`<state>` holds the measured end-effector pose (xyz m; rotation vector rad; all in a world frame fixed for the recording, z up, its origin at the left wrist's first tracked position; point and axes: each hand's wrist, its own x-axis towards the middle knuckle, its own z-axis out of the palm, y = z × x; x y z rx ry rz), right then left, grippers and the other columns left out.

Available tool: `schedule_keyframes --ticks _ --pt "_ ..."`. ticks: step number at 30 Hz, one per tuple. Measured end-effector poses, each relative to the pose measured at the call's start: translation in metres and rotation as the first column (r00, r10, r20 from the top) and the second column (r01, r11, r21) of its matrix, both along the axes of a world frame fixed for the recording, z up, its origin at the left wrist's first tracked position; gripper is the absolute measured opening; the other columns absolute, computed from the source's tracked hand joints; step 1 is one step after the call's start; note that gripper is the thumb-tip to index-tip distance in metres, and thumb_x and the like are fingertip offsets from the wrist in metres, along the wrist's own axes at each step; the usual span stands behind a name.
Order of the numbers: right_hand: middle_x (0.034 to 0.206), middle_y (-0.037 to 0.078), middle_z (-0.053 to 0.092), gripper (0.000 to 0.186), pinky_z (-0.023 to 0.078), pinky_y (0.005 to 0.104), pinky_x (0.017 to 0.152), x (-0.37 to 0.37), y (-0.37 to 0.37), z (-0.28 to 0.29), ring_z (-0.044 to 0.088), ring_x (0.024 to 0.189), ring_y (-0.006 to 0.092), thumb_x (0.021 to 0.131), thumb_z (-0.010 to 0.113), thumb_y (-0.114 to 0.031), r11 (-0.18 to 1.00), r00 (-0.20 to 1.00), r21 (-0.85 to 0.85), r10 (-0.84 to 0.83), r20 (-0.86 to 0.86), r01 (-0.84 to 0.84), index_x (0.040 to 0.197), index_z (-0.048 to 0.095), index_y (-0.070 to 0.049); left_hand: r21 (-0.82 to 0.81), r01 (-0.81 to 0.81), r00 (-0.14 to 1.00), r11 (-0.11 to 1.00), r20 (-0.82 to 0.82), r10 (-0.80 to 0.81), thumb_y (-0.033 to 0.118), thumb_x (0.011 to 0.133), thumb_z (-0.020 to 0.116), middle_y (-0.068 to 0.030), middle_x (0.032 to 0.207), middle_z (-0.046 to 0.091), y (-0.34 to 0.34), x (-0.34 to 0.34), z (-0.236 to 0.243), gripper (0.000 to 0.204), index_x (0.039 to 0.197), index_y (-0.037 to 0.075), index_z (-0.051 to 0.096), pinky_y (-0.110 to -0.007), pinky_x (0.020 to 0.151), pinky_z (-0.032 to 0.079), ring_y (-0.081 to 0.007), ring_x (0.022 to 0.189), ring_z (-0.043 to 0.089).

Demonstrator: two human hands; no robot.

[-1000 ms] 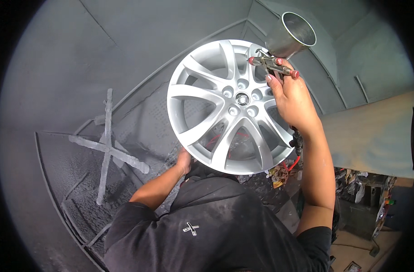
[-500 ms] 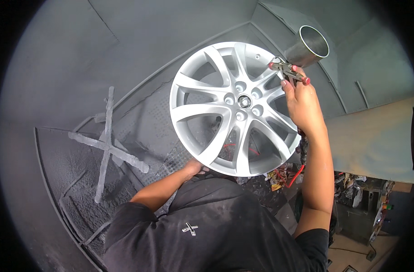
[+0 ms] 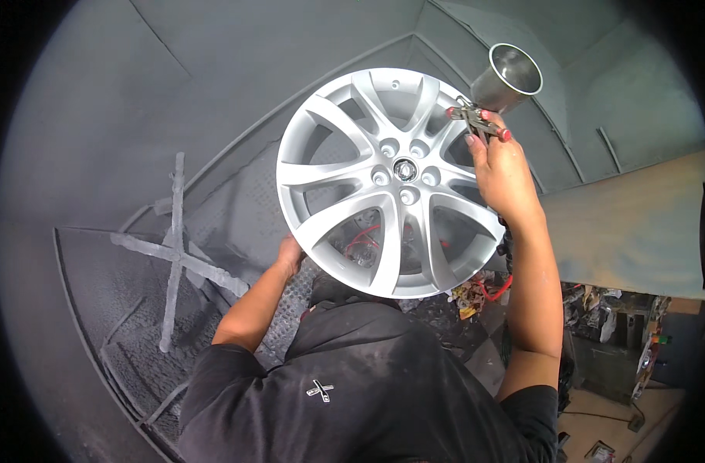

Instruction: The person paints a car wheel by first cleaning it with a cloth, then applying a liquid from a container, and finally using a spray gun to apply a silver finish across the entire surface.

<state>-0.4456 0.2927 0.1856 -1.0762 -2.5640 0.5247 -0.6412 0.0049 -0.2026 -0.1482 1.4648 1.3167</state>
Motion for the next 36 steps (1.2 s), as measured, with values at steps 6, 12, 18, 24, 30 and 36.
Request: schedule_keyframes --ticks 6,12,18,24,30,36 --pt "0.092 0.03 0.065 0.027 0.047 0.0549 0.075 0.007 0.0 -0.005 0.062 0.09 0.0502 0.098 0.055 -0.011 0.994 0.996 0.061 -0.093 0.012 0.092 0.122 0.051 0.002 0.02 0.025 0.988 0.999 -0.154 -0.022 0.02 0.095 0.06 -0.0133 0.118 0.067 0.005 0.013 0.017 0.039 0.128 -0.001 0.059 -0.039 0.088 0.053 -0.0227 0.103 0.065" --pt "0.093 0.03 0.064 0.023 0.048 0.0502 0.078 0.001 -0.01 0.022 0.061 0.088 0.0481 0.098 0.057 -0.014 0.988 0.997 -0.143 0.049 -0.052 -0.056 0.093 0.062 0.008 0.037 0.004 0.984 0.999 -0.175 0.002 0.021 0.095 0.061 -0.0136 0.118 0.067 -0.004 0.041 0.013 0.044 0.132 -0.002 0.057 -0.037 0.088 0.053 -0.0227 0.104 0.065" --pt "0.088 0.029 0.064 0.023 0.049 0.0482 0.075 -0.016 -0.016 0.027 0.062 0.084 0.0464 0.099 0.055 -0.012 0.986 0.983 -0.031 0.161 -0.083 -0.164 0.107 0.058 0.009 0.094 0.0 1.0 0.996 0.028 -0.003 0.024 0.1 0.054 -0.0139 0.128 0.062 -0.012 0.066 0.013 0.045 0.136 -0.003 0.054 -0.038 0.098 0.048 -0.0234 0.115 0.06" --pt "0.084 0.029 0.064 0.033 0.049 0.0503 0.072 -0.016 0.001 0.022 0.063 0.083 0.048 0.098 0.056 -0.012 0.991 0.99 0.022 0.135 -0.037 -0.134 0.125 0.048 0.007 0.035 0.134 0.991 0.99 -0.01 -0.134 0.025 0.1 0.053 -0.0113 0.117 0.067 -0.019 0.083 -0.002 0.04 0.132 0.002 0.057 -0.035 0.082 0.054 -0.0207 0.099 0.065" --pt "0.085 0.031 0.064 0.035 0.048 0.0512 0.073 -0.005 0.01 0.019 0.062 0.085 0.0499 0.098 0.056 -0.012 0.995 0.999 0.089 0.036 -0.033 -0.033 0.127 0.048 0.006 -0.037 0.522 0.853 0.852 0.011 -0.522 0.023 0.098 0.056 -0.0086 0.104 0.069 -0.032 0.065 0.012 0.034 0.127 0.005 0.061 -0.029 0.064 0.053 -0.0145 0.081 0.066" --pt "0.091 0.032 0.064 0.032 0.049 0.0506 0.078 0.007 0.013 0.014 0.063 0.09 0.049 0.099 0.056 -0.014 0.997 1.0 0.08 0.005 0.017 -0.006 0.12 0.054 0.01 -0.037 0.194 0.976 0.98 -0.097 -0.197 0.022 0.097 0.057 -0.0127 0.108 0.069 -0.017 0.021 0.001 0.036 0.125 0.0 0.06 -0.035 0.077 0.056 -0.0208 0.09 0.068"
